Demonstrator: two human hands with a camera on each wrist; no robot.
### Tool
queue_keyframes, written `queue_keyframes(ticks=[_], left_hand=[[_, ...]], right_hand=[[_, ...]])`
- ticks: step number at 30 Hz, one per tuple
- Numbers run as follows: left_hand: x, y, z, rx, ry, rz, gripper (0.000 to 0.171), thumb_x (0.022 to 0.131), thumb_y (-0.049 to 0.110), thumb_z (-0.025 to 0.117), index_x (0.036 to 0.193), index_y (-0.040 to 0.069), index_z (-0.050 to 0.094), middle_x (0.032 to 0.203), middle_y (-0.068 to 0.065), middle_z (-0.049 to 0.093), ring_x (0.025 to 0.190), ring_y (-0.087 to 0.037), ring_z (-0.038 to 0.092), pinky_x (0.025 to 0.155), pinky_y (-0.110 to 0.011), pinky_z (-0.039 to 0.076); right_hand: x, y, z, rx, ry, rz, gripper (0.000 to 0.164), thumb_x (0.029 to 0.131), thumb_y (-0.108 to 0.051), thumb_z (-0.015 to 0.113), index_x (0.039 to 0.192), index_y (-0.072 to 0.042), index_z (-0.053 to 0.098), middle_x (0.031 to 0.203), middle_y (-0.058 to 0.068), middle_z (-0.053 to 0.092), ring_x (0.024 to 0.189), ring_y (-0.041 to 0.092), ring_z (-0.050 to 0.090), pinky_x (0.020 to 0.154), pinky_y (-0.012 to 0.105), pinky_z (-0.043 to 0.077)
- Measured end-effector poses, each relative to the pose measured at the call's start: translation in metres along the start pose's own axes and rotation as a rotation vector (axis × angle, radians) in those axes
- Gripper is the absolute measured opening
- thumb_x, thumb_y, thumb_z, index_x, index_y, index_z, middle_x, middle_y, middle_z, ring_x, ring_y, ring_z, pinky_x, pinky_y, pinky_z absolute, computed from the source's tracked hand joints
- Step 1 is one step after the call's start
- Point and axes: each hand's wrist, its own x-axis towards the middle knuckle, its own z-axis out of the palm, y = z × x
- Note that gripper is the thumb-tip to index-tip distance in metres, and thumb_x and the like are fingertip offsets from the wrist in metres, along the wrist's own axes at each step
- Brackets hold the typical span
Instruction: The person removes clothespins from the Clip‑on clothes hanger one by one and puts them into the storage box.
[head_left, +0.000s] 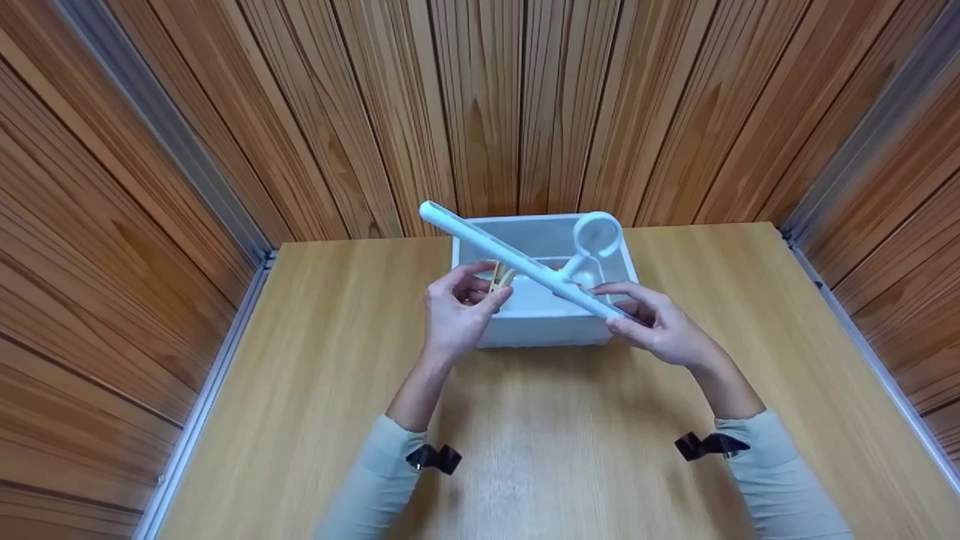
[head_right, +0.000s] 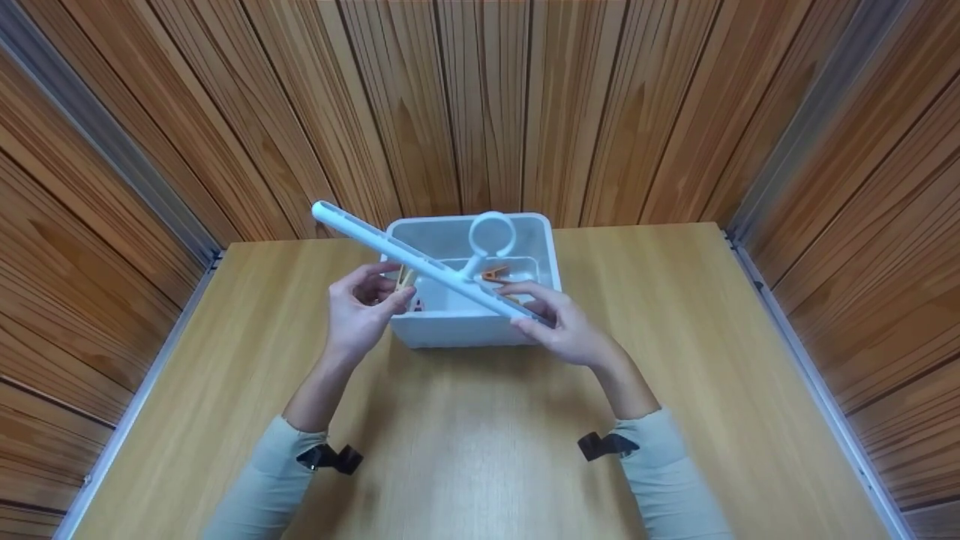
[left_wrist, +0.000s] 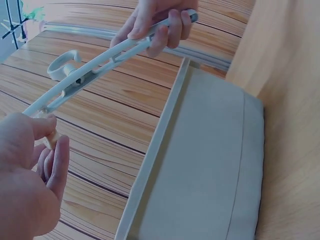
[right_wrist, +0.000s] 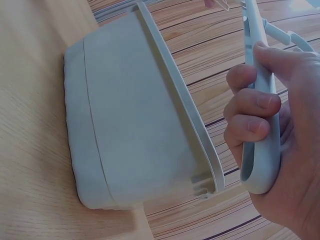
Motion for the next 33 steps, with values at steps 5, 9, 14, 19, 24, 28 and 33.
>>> queue_keyframes(ticks=[5, 9, 14, 19, 24, 28, 33], left_hand=[[0.001, 0.001, -0.002, -0.076, -0.071, -0.052, 0.038, 0.097, 0.007, 0.087, 0.133, 0.000, 0.077, 0.100, -0.021, 0.081, 0.074, -0.009, 0.074, 0.072, -0.023, 0.064], [0.000, 0.001, -0.004, -0.118, -0.121, -0.091, 0.037, 0.099, 0.006, 0.085, 0.134, -0.001, 0.077, 0.098, -0.014, 0.082, 0.077, -0.014, 0.075, 0.073, -0.026, 0.067], [-0.001, 0.002, -0.006, -0.247, -0.226, -0.167, 0.034, 0.103, 0.005, 0.079, 0.136, -0.002, 0.074, 0.096, 0.002, 0.082, 0.083, -0.015, 0.076, 0.076, -0.028, 0.068], [0.003, 0.002, -0.006, -0.307, -0.271, -0.170, 0.034, 0.104, 0.004, 0.077, 0.137, -0.002, 0.072, 0.094, 0.007, 0.082, 0.084, -0.011, 0.078, 0.079, -0.031, 0.070], [0.005, 0.001, -0.006, -0.240, -0.246, -0.121, 0.036, 0.101, 0.003, 0.081, 0.136, 0.000, 0.074, 0.094, 0.006, 0.079, 0.084, -0.012, 0.076, 0.080, -0.030, 0.070], [0.004, 0.000, -0.006, -0.178, -0.240, -0.096, 0.038, 0.099, 0.003, 0.084, 0.136, 0.001, 0.075, 0.096, 0.002, 0.079, 0.082, -0.012, 0.075, 0.080, -0.028, 0.068], [0.004, -0.001, -0.005, -0.127, -0.215, -0.066, 0.039, 0.096, 0.002, 0.087, 0.134, 0.001, 0.077, 0.095, -0.004, 0.080, 0.078, -0.010, 0.074, 0.076, -0.023, 0.064]], right_hand=[[0.000, 0.003, -0.002, 0.032, -0.026, -0.035, 0.042, 0.106, 0.011, 0.059, 0.147, 0.002, 0.060, 0.078, 0.005, 0.061, 0.061, 0.008, 0.050, 0.056, 0.023, 0.045], [-0.001, 0.006, -0.002, 0.050, -0.036, -0.027, 0.042, 0.106, 0.012, 0.059, 0.147, 0.002, 0.060, 0.077, 0.005, 0.062, 0.059, 0.006, 0.050, 0.054, 0.022, 0.044], [-0.001, 0.005, -0.004, 0.053, -0.060, -0.019, 0.043, 0.105, 0.011, 0.059, 0.147, -0.001, 0.062, 0.082, -0.003, 0.065, 0.061, 0.011, 0.052, 0.057, 0.024, 0.048], [-0.001, 0.005, -0.005, 0.075, -0.060, -0.047, 0.044, 0.104, 0.013, 0.058, 0.146, 0.000, 0.062, 0.085, -0.008, 0.067, 0.060, 0.013, 0.052, 0.057, 0.024, 0.048], [-0.002, 0.010, -0.006, 0.100, -0.051, -0.065, 0.045, 0.104, 0.015, 0.055, 0.146, 0.000, 0.061, 0.085, -0.007, 0.068, 0.059, 0.011, 0.052, 0.055, 0.022, 0.046], [-0.002, 0.012, -0.007, 0.132, -0.040, -0.083, 0.051, 0.104, 0.017, 0.053, 0.147, -0.008, 0.065, 0.084, 0.000, 0.066, 0.058, 0.014, 0.049, 0.053, 0.021, 0.043], [-0.002, 0.011, -0.009, 0.127, -0.019, -0.090, 0.056, 0.103, 0.017, 0.054, 0.148, -0.016, 0.067, 0.086, -0.009, 0.068, 0.059, 0.013, 0.051, 0.052, 0.020, 0.044]])
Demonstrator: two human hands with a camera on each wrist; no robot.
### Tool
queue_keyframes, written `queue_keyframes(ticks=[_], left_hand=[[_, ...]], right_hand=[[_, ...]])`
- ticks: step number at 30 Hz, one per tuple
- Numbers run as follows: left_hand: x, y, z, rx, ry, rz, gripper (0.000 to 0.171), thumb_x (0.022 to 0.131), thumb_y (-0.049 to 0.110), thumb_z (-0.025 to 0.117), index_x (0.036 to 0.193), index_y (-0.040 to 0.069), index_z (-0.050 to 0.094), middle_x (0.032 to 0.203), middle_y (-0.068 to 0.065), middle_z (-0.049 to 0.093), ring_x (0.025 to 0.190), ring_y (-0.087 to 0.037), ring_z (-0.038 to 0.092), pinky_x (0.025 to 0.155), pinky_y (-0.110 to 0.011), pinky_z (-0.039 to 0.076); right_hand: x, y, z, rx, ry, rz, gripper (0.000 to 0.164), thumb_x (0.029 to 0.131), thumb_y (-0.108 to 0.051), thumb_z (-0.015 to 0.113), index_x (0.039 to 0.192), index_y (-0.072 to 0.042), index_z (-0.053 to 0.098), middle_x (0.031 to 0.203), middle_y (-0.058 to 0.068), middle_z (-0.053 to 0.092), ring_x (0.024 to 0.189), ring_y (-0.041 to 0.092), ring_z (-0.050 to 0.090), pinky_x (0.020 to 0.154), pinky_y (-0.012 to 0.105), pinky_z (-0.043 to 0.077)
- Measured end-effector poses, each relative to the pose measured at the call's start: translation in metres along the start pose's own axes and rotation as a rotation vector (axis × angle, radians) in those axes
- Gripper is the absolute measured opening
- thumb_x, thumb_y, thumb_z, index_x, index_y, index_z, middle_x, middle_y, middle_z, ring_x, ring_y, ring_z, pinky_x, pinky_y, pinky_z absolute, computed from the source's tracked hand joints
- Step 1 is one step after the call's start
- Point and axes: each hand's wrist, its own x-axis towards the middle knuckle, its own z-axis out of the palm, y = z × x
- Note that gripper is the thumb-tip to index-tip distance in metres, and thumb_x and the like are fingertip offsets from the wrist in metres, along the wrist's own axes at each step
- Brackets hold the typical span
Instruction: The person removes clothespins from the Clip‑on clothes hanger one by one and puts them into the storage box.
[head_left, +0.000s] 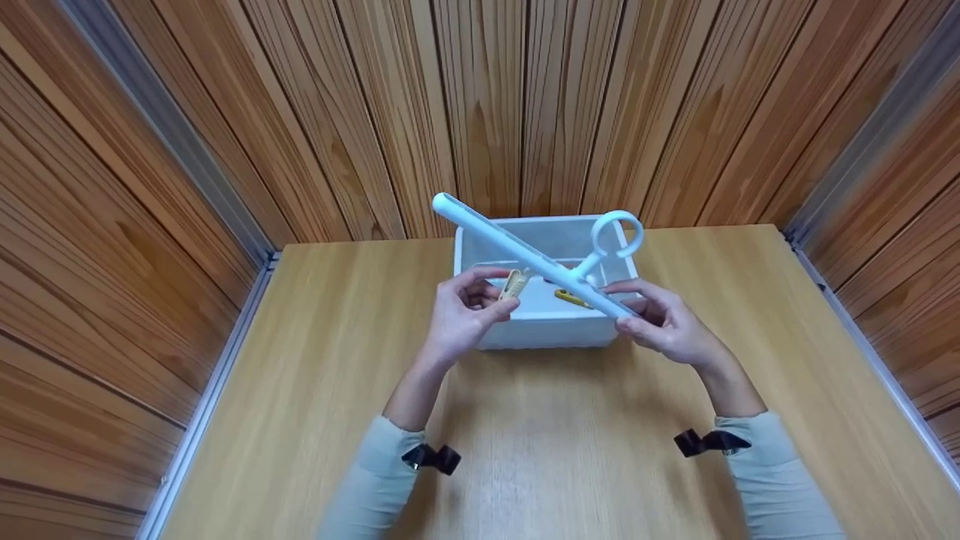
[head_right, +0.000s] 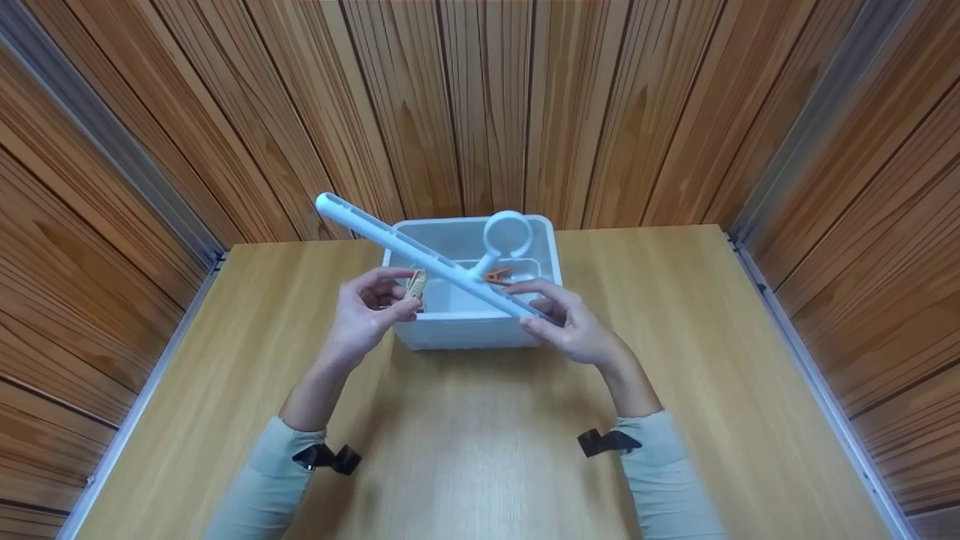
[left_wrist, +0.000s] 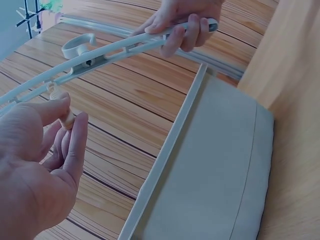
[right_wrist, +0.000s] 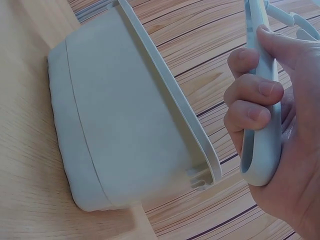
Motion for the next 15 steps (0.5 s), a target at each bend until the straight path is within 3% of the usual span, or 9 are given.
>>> queue_keyframes(ticks=[3, 10, 15], left_hand=[[0.001, -0.001, 0.001, 0.029, 0.010, 0.016, 0.039, 0.095, 0.003, 0.087, 0.133, 0.001, 0.078, 0.095, -0.006, 0.081, 0.077, -0.009, 0.073, 0.074, -0.022, 0.060], [0.007, -0.006, -0.001, 0.115, 0.008, 0.008, 0.039, 0.095, 0.007, 0.090, 0.133, 0.007, 0.080, 0.101, -0.013, 0.080, 0.082, -0.012, 0.068, 0.076, -0.022, 0.055], [0.013, -0.007, -0.004, 0.127, 0.022, -0.013, 0.039, 0.095, 0.006, 0.090, 0.132, 0.008, 0.081, 0.099, -0.008, 0.077, 0.083, -0.013, 0.066, 0.076, -0.022, 0.055]], right_hand=[[0.000, 0.000, -0.001, 0.007, -0.004, -0.013, 0.054, 0.103, 0.018, 0.054, 0.147, -0.010, 0.065, 0.088, -0.015, 0.069, 0.058, 0.016, 0.049, 0.051, 0.020, 0.043], [-0.005, 0.003, -0.004, 0.017, -0.002, -0.019, 0.053, 0.103, 0.019, 0.052, 0.147, -0.007, 0.065, 0.083, 0.003, 0.067, 0.059, 0.015, 0.050, 0.050, 0.021, 0.042], [-0.008, 0.002, -0.007, 0.018, 0.005, -0.019, 0.051, 0.103, 0.019, 0.052, 0.148, -0.003, 0.063, 0.083, -0.003, 0.066, 0.057, 0.017, 0.048, 0.049, 0.021, 0.042]])
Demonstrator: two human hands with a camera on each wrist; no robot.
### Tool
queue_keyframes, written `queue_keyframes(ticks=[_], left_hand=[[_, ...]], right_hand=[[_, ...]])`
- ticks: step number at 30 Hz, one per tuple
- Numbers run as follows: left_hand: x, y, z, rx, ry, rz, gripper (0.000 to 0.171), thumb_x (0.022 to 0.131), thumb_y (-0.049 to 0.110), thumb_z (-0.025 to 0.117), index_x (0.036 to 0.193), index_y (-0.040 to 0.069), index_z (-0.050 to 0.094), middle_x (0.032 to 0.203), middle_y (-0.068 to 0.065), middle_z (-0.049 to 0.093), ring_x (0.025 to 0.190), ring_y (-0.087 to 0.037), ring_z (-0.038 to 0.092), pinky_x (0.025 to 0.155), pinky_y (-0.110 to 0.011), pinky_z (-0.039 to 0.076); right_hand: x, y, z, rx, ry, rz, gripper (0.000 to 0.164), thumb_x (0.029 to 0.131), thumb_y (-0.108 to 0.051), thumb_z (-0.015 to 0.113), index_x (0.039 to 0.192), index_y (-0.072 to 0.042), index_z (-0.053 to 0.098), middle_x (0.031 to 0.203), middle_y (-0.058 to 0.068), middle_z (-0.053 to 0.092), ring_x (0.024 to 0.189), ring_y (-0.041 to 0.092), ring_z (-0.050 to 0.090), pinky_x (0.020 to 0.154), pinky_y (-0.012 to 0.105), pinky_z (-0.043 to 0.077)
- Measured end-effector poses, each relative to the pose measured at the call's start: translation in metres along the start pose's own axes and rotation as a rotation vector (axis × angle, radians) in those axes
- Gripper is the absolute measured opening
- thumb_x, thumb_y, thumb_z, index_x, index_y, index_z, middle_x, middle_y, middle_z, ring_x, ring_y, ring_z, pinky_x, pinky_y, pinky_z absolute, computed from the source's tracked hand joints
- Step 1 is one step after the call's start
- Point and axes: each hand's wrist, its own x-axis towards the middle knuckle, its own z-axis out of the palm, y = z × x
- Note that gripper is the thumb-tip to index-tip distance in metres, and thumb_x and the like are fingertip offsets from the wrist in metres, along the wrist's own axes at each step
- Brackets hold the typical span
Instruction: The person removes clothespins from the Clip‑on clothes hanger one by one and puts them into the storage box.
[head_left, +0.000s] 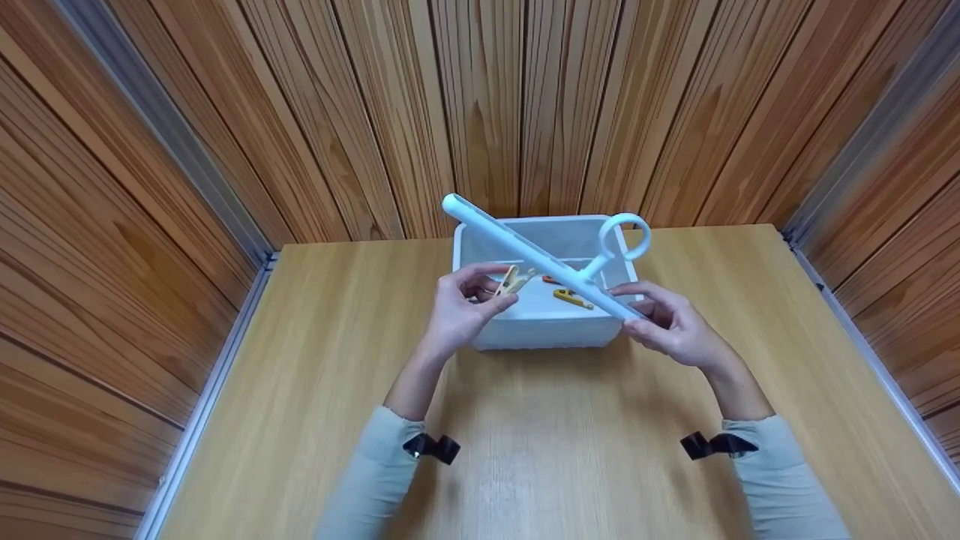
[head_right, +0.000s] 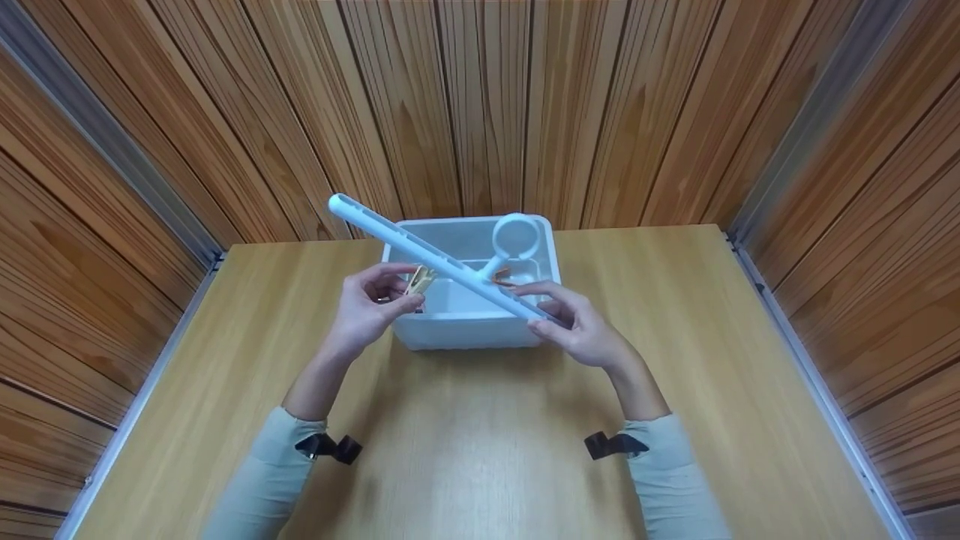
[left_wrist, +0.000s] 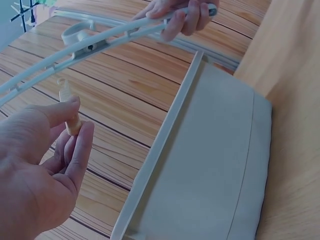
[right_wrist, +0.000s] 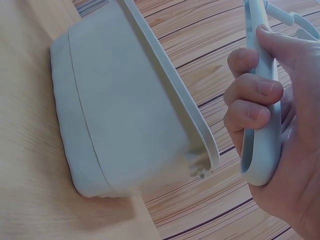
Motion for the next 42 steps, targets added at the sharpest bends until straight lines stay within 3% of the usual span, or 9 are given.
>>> queue_keyframes(ticks=[7, 15, 20, 25, 32, 38, 42], left_hand=[[0.008, -0.008, -0.006, -0.004, 0.017, -0.047, 0.039, 0.096, 0.007, 0.089, 0.134, 0.009, 0.080, 0.099, -0.005, 0.077, 0.084, -0.015, 0.067, 0.077, -0.026, 0.057], [0.015, -0.017, -0.013, -0.053, 0.043, -0.133, 0.042, 0.096, 0.005, 0.089, 0.136, 0.009, 0.079, 0.101, -0.005, 0.076, 0.082, -0.015, 0.071, 0.072, -0.026, 0.065], [0.022, -0.017, -0.014, -0.061, 0.041, -0.160, 0.042, 0.096, 0.004, 0.088, 0.137, 0.006, 0.078, 0.100, -0.005, 0.075, 0.080, -0.014, 0.071, 0.071, -0.023, 0.064], [0.031, -0.013, -0.016, -0.027, 0.047, -0.240, 0.039, 0.098, 0.006, 0.087, 0.136, 0.009, 0.079, 0.101, -0.006, 0.074, 0.084, -0.016, 0.070, 0.072, -0.022, 0.061], [0.045, -0.008, -0.018, 0.015, 0.044, -0.335, 0.039, 0.098, 0.009, 0.088, 0.136, 0.010, 0.079, 0.102, -0.006, 0.072, 0.089, -0.018, 0.073, 0.081, -0.026, 0.065], [0.058, -0.005, -0.017, 0.012, 0.067, -0.347, 0.039, 0.098, 0.012, 0.089, 0.135, 0.009, 0.079, 0.102, -0.005, 0.070, 0.089, -0.018, 0.073, 0.100, -0.043, 0.068], [0.066, -0.006, -0.016, 0.015, 0.069, -0.354, 0.038, 0.097, 0.013, 0.090, 0.134, 0.008, 0.079, 0.104, -0.006, 0.070, 0.089, -0.017, 0.072, 0.102, -0.045, 0.068]], right_hand=[[-0.004, 0.000, -0.004, -0.005, 0.015, 0.010, 0.052, 0.103, 0.018, 0.053, 0.149, -0.005, 0.063, 0.077, 0.006, 0.060, 0.056, 0.020, 0.048, 0.049, 0.020, 0.043], [-0.010, 0.004, -0.010, 0.042, 0.019, -0.020, 0.053, 0.103, 0.021, 0.049, 0.148, -0.003, 0.062, 0.080, 0.001, 0.064, 0.054, 0.024, 0.041, 0.041, 0.035, 0.030], [-0.015, 0.006, -0.012, 0.034, 0.037, -0.016, 0.052, 0.104, 0.022, 0.050, 0.148, -0.002, 0.062, 0.082, -0.002, 0.066, 0.055, 0.024, 0.041, 0.041, 0.036, 0.029], [-0.018, 0.010, -0.013, 0.036, 0.040, -0.023, 0.050, 0.104, 0.022, 0.049, 0.149, 0.002, 0.059, 0.083, 0.000, 0.065, 0.055, 0.025, 0.042, 0.041, 0.037, 0.030], [-0.024, 0.014, -0.013, 0.028, 0.047, -0.002, 0.050, 0.104, 0.021, 0.050, 0.148, 0.001, 0.061, 0.084, 0.000, 0.068, 0.056, 0.023, 0.047, 0.041, 0.032, 0.035], [-0.027, 0.017, -0.013, 0.012, 0.056, 0.042, 0.051, 0.105, 0.019, 0.050, 0.148, -0.006, 0.063, 0.084, -0.001, 0.069, 0.056, 0.020, 0.048, 0.043, 0.026, 0.038], [-0.029, 0.018, -0.013, 0.002, 0.068, 0.056, 0.053, 0.105, 0.018, 0.050, 0.148, -0.011, 0.065, 0.085, -0.003, 0.071, 0.056, 0.018, 0.050, 0.044, 0.023, 0.041]])
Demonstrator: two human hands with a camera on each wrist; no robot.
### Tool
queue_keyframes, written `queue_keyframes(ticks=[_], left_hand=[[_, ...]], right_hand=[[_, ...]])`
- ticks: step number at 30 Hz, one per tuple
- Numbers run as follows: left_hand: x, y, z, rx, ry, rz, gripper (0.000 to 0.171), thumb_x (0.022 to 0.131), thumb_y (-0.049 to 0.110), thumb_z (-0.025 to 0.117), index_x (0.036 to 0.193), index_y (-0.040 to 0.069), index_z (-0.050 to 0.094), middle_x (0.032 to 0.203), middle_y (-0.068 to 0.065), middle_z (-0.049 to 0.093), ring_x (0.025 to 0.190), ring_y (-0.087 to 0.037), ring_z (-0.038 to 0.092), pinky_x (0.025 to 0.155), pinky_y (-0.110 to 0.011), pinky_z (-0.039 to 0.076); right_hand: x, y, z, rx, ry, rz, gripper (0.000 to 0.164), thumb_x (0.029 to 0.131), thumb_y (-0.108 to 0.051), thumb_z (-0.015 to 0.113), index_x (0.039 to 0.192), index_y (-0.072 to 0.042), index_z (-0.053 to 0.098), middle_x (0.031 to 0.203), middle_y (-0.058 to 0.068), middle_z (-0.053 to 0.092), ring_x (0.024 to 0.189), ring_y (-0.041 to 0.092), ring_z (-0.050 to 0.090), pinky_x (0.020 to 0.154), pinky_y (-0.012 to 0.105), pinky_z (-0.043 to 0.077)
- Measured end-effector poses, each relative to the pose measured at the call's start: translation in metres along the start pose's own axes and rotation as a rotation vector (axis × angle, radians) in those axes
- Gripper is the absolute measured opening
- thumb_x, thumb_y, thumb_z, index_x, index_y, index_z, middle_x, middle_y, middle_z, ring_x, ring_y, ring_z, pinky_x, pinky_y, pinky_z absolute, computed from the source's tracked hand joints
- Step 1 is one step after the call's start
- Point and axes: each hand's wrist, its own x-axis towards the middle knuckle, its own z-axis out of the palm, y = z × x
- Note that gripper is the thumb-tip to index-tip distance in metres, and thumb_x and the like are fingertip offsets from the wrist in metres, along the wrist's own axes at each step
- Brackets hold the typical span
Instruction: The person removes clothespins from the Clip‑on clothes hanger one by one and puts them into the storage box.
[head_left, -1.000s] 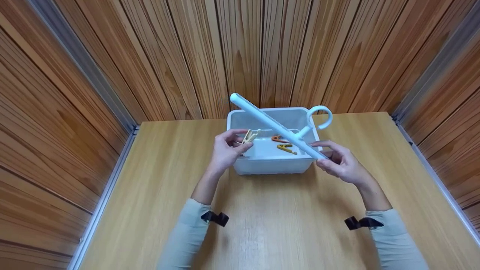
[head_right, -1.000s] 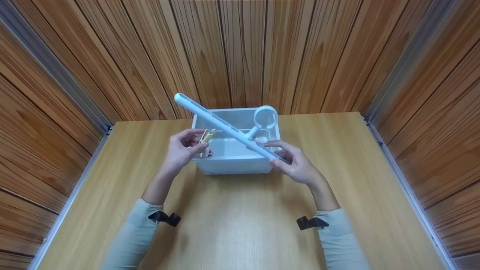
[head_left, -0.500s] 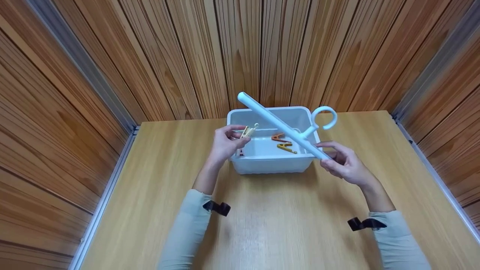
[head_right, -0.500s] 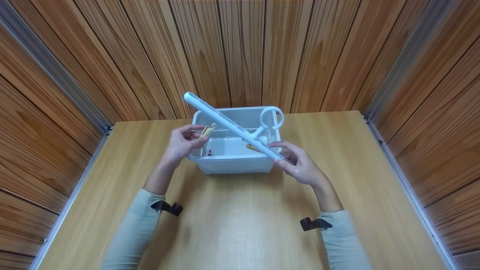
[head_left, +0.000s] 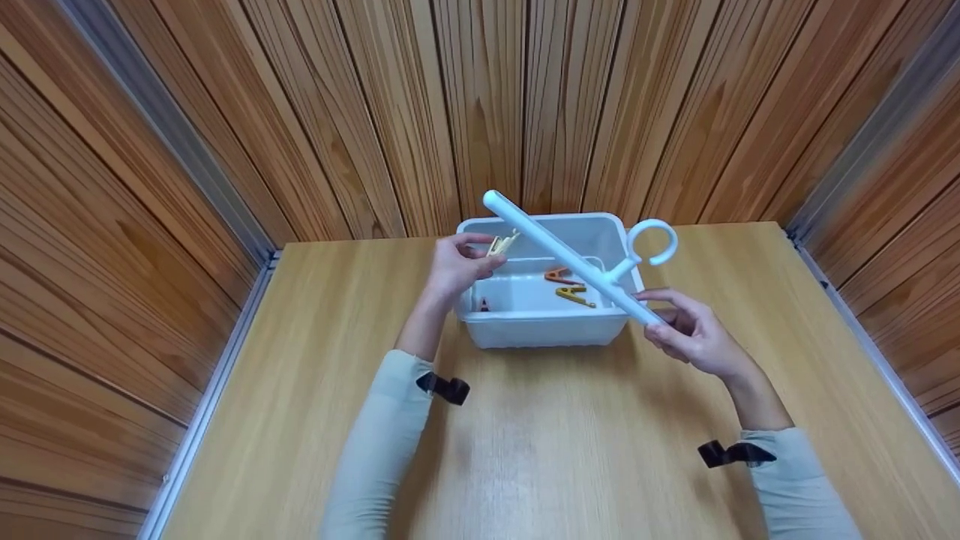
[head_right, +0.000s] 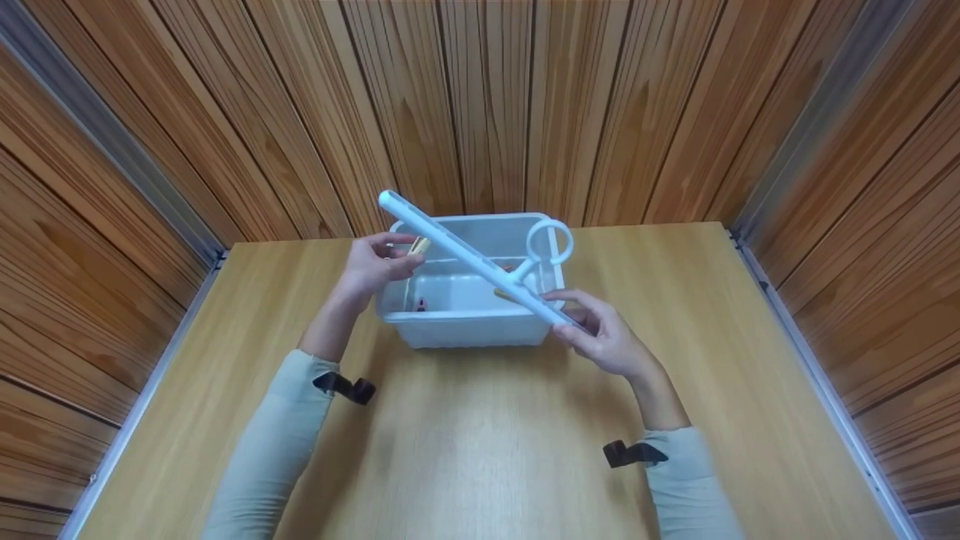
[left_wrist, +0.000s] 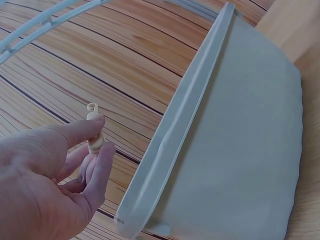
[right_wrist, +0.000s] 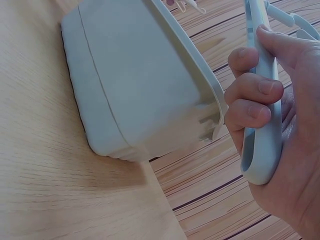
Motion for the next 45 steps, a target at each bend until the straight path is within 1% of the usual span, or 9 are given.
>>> queue_keyframes(ticks=[4, 8, 12, 17, 20, 25, 28, 37, 45], left_hand=[[0.005, 0.000, 0.003, 0.006, 0.002, -0.018, 0.039, 0.098, 0.014, 0.090, 0.135, 0.008, 0.079, 0.107, -0.009, 0.073, 0.088, -0.019, 0.075, 0.103, -0.046, 0.068], [0.008, -0.002, 0.005, 0.015, 0.004, -0.025, 0.040, 0.098, 0.016, 0.089, 0.136, 0.008, 0.078, 0.113, -0.014, 0.077, 0.096, -0.027, 0.081, 0.103, -0.045, 0.068], [0.009, -0.004, 0.007, 0.003, -0.007, -0.014, 0.039, 0.100, 0.018, 0.088, 0.137, 0.008, 0.078, 0.119, -0.016, 0.079, 0.102, -0.027, 0.082, 0.103, -0.042, 0.068], [0.010, -0.008, 0.007, -0.034, -0.009, 0.014, 0.039, 0.101, 0.019, 0.086, 0.138, 0.008, 0.077, 0.126, -0.017, 0.079, 0.109, -0.027, 0.082, 0.109, -0.047, 0.065], [0.010, -0.009, 0.007, -0.082, -0.001, 0.035, 0.041, 0.103, 0.020, 0.085, 0.141, 0.009, 0.076, 0.131, -0.017, 0.078, 0.116, -0.028, 0.080, 0.110, -0.044, 0.065], [0.012, -0.011, 0.007, -0.191, 0.008, 0.074, 0.041, 0.105, 0.014, 0.081, 0.144, 0.006, 0.074, 0.136, -0.021, 0.076, 0.127, -0.033, 0.078, 0.111, -0.042, 0.064], [0.011, -0.012, 0.007, -0.196, 0.008, 0.090, 0.041, 0.105, 0.014, 0.081, 0.144, 0.006, 0.074, 0.139, -0.020, 0.075, 0.131, -0.033, 0.075, 0.112, -0.042, 0.064], [0.007, -0.015, -0.002, -0.201, 0.006, 0.146, 0.041, 0.105, 0.014, 0.080, 0.145, 0.006, 0.073, 0.143, -0.021, 0.076, 0.134, -0.033, 0.075, 0.111, -0.043, 0.064], [-0.002, -0.018, -0.020, -0.183, 0.006, 0.232, 0.040, 0.110, 0.015, 0.073, 0.149, 0.006, 0.070, 0.146, -0.020, 0.075, 0.135, -0.034, 0.074, 0.111, -0.042, 0.064]], right_hand=[[-0.001, 0.000, 0.000, 0.018, -0.002, -0.011, 0.055, 0.105, 0.019, 0.050, 0.148, -0.011, 0.065, 0.085, -0.007, 0.070, 0.056, 0.020, 0.047, 0.042, 0.027, 0.037], [-0.001, 0.001, 0.000, 0.045, -0.014, -0.029, 0.055, 0.105, 0.020, 0.049, 0.148, -0.009, 0.065, 0.087, -0.007, 0.070, 0.058, 0.023, 0.045, 0.041, 0.035, 0.032], [-0.002, 0.002, -0.001, 0.034, -0.012, -0.028, 0.055, 0.104, 0.020, 0.050, 0.148, -0.009, 0.065, 0.088, -0.007, 0.071, 0.058, 0.022, 0.047, 0.041, 0.034, 0.034], [-0.002, 0.003, -0.002, 0.026, -0.009, -0.022, 0.054, 0.104, 0.020, 0.050, 0.148, -0.008, 0.064, 0.088, -0.008, 0.072, 0.057, 0.021, 0.049, 0.041, 0.031, 0.036], [-0.002, 0.002, -0.002, 0.026, -0.009, -0.019, 0.054, 0.104, 0.020, 0.050, 0.148, -0.007, 0.064, 0.089, -0.009, 0.072, 0.057, 0.021, 0.049, 0.041, 0.030, 0.036], [-0.002, 0.002, -0.003, 0.032, -0.015, -0.021, 0.053, 0.105, 0.020, 0.049, 0.149, -0.005, 0.062, 0.089, -0.010, 0.072, 0.056, 0.024, 0.046, 0.041, 0.033, 0.034], [-0.002, 0.003, -0.003, 0.031, -0.012, -0.021, 0.053, 0.105, 0.020, 0.049, 0.149, -0.006, 0.063, 0.088, -0.009, 0.072, 0.056, 0.025, 0.045, 0.041, 0.034, 0.034], [-0.002, 0.003, -0.003, 0.029, -0.034, -0.008, 0.053, 0.105, 0.019, 0.050, 0.149, -0.008, 0.063, 0.082, -0.004, 0.066, 0.054, 0.029, 0.040, 0.040, 0.036, 0.031], [-0.005, 0.003, -0.008, 0.022, -0.069, 0.021, 0.053, 0.108, 0.017, 0.049, 0.151, -0.011, 0.063, 0.083, -0.010, 0.065, 0.054, 0.029, 0.040, 0.040, 0.034, 0.032]])
